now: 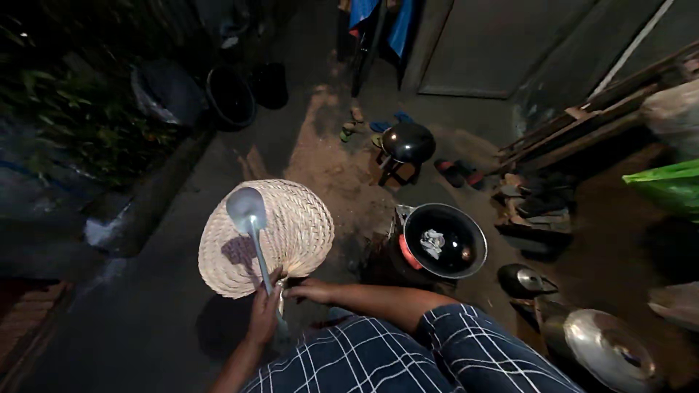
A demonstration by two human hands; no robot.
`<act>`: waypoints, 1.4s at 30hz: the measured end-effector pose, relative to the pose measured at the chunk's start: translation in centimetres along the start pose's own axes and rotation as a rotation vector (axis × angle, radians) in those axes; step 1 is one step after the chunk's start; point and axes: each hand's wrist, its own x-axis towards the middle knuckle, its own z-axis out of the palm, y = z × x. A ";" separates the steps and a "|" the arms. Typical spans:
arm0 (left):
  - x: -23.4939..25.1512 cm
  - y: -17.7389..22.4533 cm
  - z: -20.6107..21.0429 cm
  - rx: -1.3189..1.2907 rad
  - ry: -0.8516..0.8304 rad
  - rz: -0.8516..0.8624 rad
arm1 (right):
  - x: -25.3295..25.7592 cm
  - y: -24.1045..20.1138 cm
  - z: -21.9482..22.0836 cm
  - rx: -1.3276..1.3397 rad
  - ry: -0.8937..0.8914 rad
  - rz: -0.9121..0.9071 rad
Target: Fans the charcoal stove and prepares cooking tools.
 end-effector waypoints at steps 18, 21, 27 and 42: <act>39.3 -1.7 -6.1 0.023 -0.178 -0.090 | 20.4 -17.9 -31.1 0.125 0.455 0.235; 44.8 -3.8 -7.5 0.026 -0.036 -0.156 | 21.1 -17.7 -38.4 0.175 0.645 0.273; 62.3 -6.3 -9.9 0.008 0.074 -0.286 | 18.8 -14.5 -49.9 0.040 0.994 0.279; 95.7 -0.6 14.1 0.089 -0.629 0.050 | 17.2 -3.9 -50.4 0.412 1.509 0.705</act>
